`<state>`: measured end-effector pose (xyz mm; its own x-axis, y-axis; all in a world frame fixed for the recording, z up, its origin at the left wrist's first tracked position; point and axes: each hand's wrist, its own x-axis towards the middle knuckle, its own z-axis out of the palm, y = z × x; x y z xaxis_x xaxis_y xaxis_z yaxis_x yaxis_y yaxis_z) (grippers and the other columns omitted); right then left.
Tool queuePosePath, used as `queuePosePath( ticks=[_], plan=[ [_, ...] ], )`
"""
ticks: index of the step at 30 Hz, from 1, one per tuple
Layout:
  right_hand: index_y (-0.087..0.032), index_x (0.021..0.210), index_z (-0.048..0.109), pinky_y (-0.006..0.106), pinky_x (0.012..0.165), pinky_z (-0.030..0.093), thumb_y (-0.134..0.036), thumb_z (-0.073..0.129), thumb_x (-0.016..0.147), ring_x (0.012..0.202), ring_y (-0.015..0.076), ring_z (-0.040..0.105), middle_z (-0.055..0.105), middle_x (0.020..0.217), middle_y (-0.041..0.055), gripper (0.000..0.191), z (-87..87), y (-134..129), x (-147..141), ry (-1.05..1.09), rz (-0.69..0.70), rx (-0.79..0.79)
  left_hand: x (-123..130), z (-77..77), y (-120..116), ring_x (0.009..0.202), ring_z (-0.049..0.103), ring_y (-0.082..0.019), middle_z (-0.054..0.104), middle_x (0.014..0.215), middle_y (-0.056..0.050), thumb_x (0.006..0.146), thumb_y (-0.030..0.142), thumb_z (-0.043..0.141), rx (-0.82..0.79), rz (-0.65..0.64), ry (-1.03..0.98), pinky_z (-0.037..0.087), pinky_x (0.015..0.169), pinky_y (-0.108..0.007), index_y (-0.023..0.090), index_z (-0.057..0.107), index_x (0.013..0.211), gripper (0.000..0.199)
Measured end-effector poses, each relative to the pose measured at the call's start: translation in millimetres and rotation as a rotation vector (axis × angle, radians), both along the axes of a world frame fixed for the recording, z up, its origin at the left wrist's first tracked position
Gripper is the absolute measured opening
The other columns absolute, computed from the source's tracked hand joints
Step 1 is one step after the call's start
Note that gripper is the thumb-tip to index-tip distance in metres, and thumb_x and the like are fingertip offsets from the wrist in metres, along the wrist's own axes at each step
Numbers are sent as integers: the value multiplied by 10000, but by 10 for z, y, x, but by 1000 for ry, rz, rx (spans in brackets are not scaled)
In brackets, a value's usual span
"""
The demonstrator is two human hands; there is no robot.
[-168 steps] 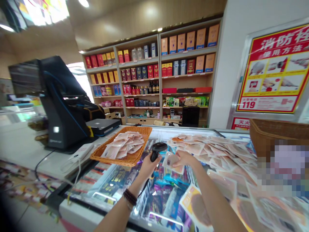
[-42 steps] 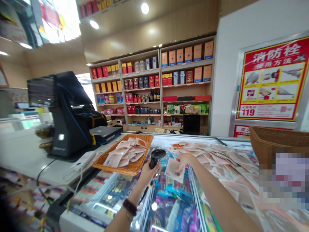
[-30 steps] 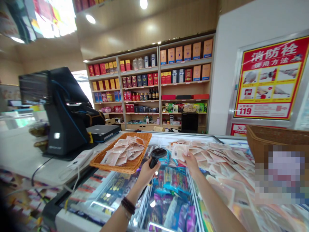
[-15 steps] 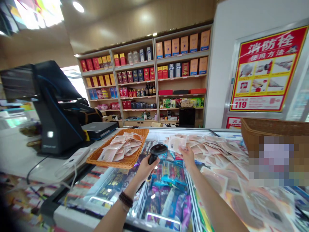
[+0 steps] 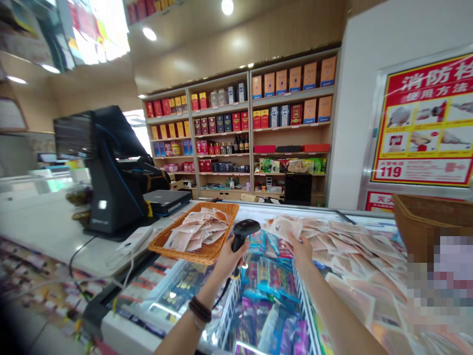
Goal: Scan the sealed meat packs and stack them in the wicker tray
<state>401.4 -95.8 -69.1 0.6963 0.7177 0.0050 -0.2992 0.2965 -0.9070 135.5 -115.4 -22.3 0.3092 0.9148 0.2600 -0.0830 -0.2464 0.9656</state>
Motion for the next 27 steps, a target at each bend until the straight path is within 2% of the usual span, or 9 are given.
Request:
queuePosePath(
  ticks=[3, 5, 8, 11, 13, 16, 20, 23, 27],
  plan=[
    [-264, 805, 618, 325, 750, 734, -367, 966, 605, 864, 257, 815, 749, 800, 7, 414, 82, 263, -67, 2, 0, -6, -207, 238, 67, 396, 449, -97, 484, 548, 90, 750, 661, 829, 36, 63, -27, 489, 459, -258, 208, 604, 918, 533],
    [-263, 787, 615, 343, 771, 739, -340, 950, 622, 850, 252, 809, 744, 811, 13, 381, 194, 475, -213, -8, 38, 27, -424, 411, 111, 413, 458, -99, 501, 577, 81, 753, 642, 820, 69, 143, -6, 477, 458, -254, 207, 611, 921, 511],
    [-258, 769, 607, 351, 825, 738, -271, 939, 618, 846, 235, 801, 735, 810, 4, 364, 417, 799, -590, 5, 107, 59, -828, 627, 171, 424, 465, -105, 504, 566, 79, 772, 604, 811, 107, 275, 53, 424, 447, -233, 208, 620, 914, 462],
    [-251, 751, 606, 348, 870, 729, -188, 908, 628, 869, 233, 802, 733, 793, 1, 332, 630, 1102, -1096, 29, 202, 35, -1255, 730, 220, 444, 500, -113, 516, 548, 71, 768, 579, 830, 151, 431, 95, 389, 455, -219, 211, 615, 862, 437],
    [-245, 764, 625, 360, 888, 724, -139, 867, 646, 903, 246, 810, 742, 787, 8, 290, 741, 1280, -1461, 39, 266, 19, -1514, 728, 245, 444, 513, -118, 523, 531, 68, 764, 579, 828, 146, 510, 110, 405, 462, -223, 214, 606, 834, 433],
    [-238, 823, 665, 360, 926, 706, -73, 798, 648, 978, 250, 822, 781, 837, 23, 276, 854, 1486, -1965, 50, 401, 33, -1835, 647, 267, 422, 509, -120, 525, 513, 67, 760, 595, 809, 131, 571, 107, 439, 461, -233, 218, 588, 815, 440],
    [-243, 869, 690, 357, 910, 702, -40, 768, 623, 937, 230, 831, 793, 832, 20, 328, 858, 1618, -2372, 42, 536, 22, -2100, 495, 268, 410, 518, -128, 523, 501, 72, 737, 631, 824, 111, 624, 93, 465, 451, -244, 224, 565, 818, 489],
    [-233, 835, 707, 387, 872, 708, -73, 788, 610, 864, 252, 825, 758, 727, 11, 288, 737, 1608, -2396, 7, 556, -15, -2163, 415, 250, 400, 523, -134, 506, 490, 82, 724, 650, 831, 96, 636, 76, 478, 449, -252, 222, 562, 839, 519],
    [-228, 778, 735, 432, 934, 682, -159, 817, 606, 952, 290, 816, 779, 733, 11, 203, 584, 1506, -2091, -149, 481, 2, -2093, 375, 229, 401, 523, -133, 521, 494, 69, 725, 655, 829, 124, 638, 93, 447, 438, -242, 223, 563, 803, 513]
  ],
)
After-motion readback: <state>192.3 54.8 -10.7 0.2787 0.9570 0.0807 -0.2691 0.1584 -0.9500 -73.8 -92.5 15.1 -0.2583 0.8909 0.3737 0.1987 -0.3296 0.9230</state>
